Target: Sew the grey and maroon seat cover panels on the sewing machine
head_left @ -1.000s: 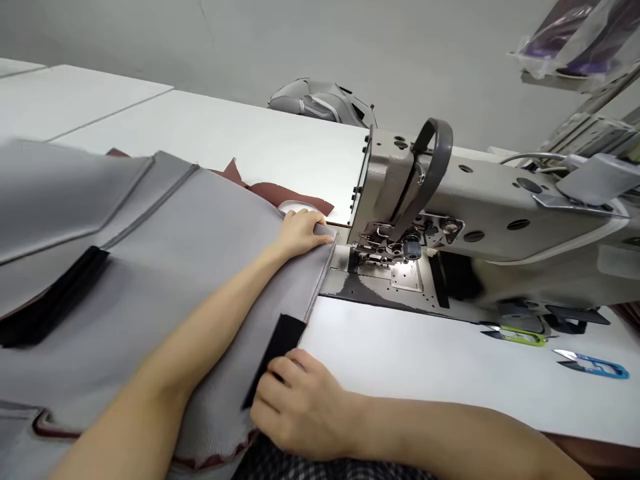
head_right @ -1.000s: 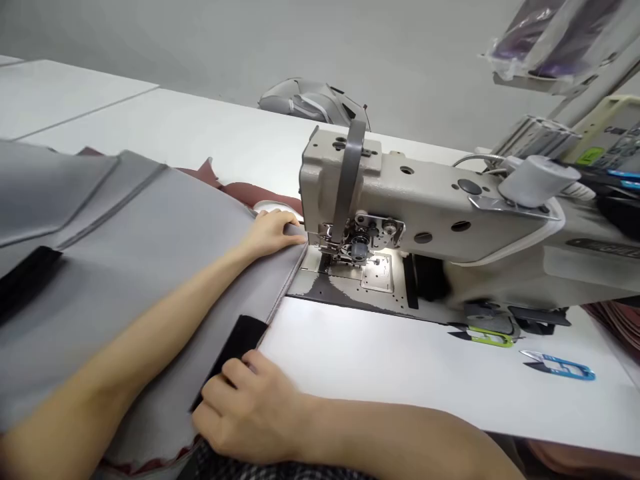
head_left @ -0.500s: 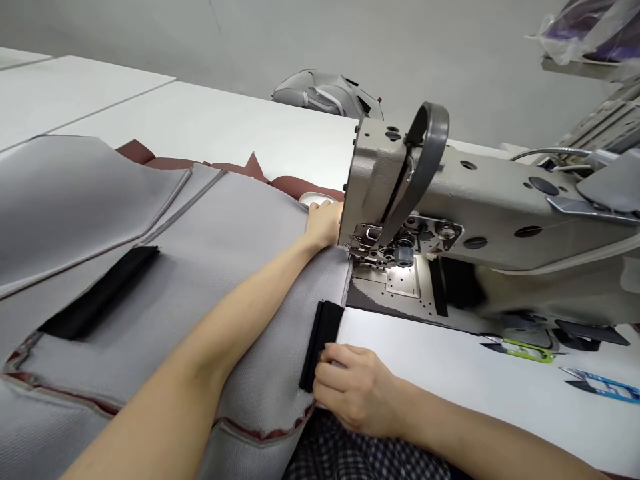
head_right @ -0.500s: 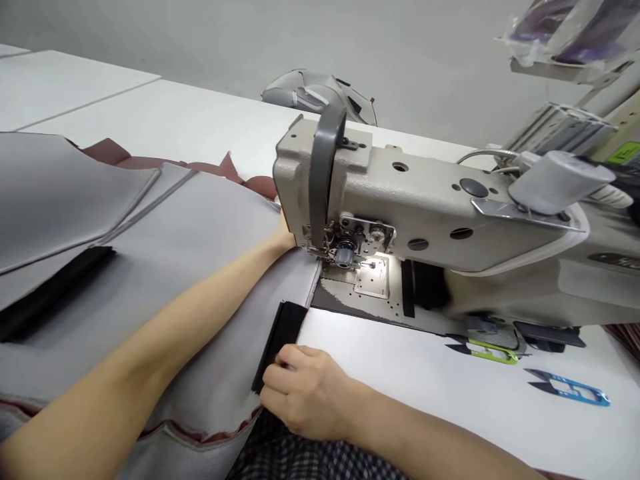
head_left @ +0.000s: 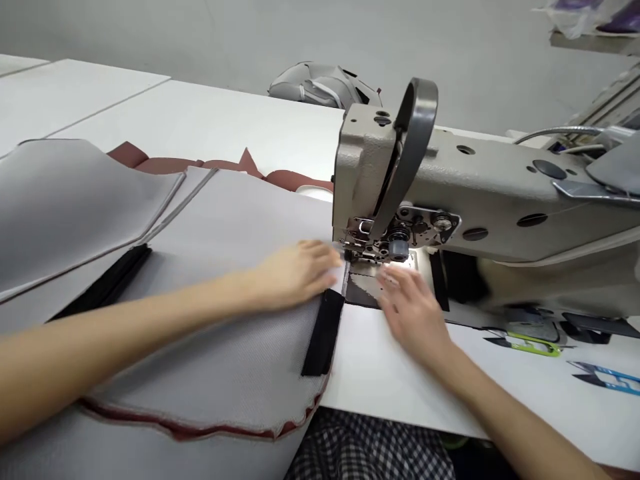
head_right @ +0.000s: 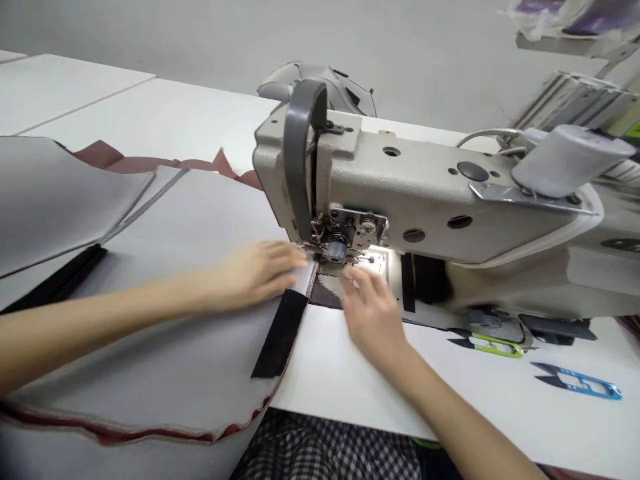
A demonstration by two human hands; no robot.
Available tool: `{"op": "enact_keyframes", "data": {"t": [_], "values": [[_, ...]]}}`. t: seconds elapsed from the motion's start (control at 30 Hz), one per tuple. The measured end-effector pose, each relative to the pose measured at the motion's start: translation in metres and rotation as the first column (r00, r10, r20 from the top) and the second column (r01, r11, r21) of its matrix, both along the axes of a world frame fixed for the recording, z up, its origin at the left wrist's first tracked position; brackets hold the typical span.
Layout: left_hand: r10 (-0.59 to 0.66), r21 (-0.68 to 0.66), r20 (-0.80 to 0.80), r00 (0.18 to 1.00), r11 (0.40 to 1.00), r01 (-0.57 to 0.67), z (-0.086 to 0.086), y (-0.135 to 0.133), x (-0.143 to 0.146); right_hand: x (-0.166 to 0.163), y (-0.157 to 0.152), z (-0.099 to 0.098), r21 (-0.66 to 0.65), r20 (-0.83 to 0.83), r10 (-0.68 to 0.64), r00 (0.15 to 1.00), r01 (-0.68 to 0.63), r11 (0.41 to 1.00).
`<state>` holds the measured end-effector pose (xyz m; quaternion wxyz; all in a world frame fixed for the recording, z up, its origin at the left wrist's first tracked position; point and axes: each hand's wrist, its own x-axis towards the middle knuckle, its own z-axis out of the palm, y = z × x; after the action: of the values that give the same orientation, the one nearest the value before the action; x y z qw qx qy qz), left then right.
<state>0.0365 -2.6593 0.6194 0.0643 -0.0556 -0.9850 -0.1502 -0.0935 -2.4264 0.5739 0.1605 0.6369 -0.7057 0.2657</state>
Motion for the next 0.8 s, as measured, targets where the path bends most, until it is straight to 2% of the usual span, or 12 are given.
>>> {"op": "enact_keyframes", "data": {"t": [0.07, 0.13, 0.2, 0.23, 0.3, 0.37, 0.43, 0.47, 0.53, 0.8], "values": [[-0.026, -0.019, 0.042, 0.999, 0.999, 0.026, -0.007, 0.01, 0.022, -0.027, -0.006, 0.0, 0.087, -0.063, -0.233, 0.97, 0.238, 0.967], [0.013, -0.028, 0.049, 0.999, 1.0, -0.012, -0.016, 0.014, 0.032, -0.042, -0.01, 0.003, 0.13, -0.038, -0.291, 0.956, 0.294, 0.947], [0.059, -0.041, 0.027, 0.998, 0.998, -0.057, -0.024, 0.015, 0.032, -0.039, -0.009, 0.01, 0.038, -0.016, -0.299, 0.954, 0.299, 0.954], [0.069, -0.054, 0.018, 0.997, 0.996, -0.068, -0.027, 0.015, 0.031, -0.031, -0.007, 0.014, -0.057, -0.019, -0.289, 0.957, 0.287, 0.956], [0.073, -0.085, 0.016, 0.997, 0.994, -0.071, -0.03, 0.015, 0.027, -0.009, -0.004, 0.019, -0.203, -0.04, -0.179, 0.983, 0.167, 0.965], [0.08, -0.109, 0.028, 0.996, 0.991, -0.076, -0.031, 0.016, 0.026, 0.012, -0.007, 0.019, -0.154, -0.011, 0.009, 1.0, -0.011, 0.988], [0.096, -0.121, 0.024, 0.995, 0.988, -0.092, -0.03, 0.019, 0.025, 0.023, -0.015, 0.014, 0.017, 0.062, 0.137, 0.989, -0.138, 0.99], [0.104, -0.126, 0.019, 0.994, 0.987, -0.101, -0.03, 0.02, 0.025, 0.025, -0.019, 0.011, 0.087, 0.088, 0.155, 0.984, -0.163, 0.983], [0.12, -0.135, 0.016, 0.993, 0.984, -0.117, -0.03, 0.022, 0.024, 0.021, -0.026, 0.005, 0.148, 0.103, 0.145, 0.984, -0.159, 0.976], [0.139, -0.155, 0.036, 0.99, 0.979, -0.132, -0.028, 0.023, 0.018, 0.012, -0.021, -0.003, 0.124, 0.117, 0.143, 0.983, -0.157, 0.98]]}}
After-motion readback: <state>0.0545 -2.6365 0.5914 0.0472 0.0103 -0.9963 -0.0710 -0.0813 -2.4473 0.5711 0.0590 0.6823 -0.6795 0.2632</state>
